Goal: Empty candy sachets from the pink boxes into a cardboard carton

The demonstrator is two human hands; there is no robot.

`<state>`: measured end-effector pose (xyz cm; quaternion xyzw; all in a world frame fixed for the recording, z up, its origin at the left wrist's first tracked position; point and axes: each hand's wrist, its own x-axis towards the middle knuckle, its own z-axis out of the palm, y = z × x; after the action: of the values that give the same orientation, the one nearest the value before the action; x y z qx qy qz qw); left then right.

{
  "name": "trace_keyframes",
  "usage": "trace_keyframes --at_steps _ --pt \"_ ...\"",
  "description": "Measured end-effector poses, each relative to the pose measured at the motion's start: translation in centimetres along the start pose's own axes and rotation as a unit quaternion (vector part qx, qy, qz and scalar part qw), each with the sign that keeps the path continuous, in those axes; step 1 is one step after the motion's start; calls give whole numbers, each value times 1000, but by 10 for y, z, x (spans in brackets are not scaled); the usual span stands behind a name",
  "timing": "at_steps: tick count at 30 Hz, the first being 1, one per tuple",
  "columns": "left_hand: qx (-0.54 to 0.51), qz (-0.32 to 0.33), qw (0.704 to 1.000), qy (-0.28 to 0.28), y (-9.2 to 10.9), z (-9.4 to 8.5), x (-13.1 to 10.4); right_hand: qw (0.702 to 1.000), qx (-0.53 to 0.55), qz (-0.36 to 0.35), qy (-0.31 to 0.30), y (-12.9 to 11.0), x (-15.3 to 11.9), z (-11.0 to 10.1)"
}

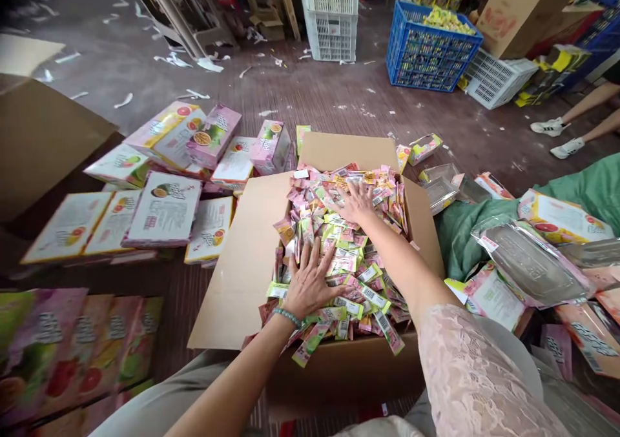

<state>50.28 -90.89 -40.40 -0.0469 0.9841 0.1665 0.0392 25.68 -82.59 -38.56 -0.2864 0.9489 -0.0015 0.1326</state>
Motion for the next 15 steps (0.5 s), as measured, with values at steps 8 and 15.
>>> trace_keyframes --at_steps 8,15 --pt "7 -23 999 -28 0 24 9 990 33 -39 132 35 -2 54" --pt "-11 -23 999 -20 0 22 15 998 55 -24 -34 44 18 3"
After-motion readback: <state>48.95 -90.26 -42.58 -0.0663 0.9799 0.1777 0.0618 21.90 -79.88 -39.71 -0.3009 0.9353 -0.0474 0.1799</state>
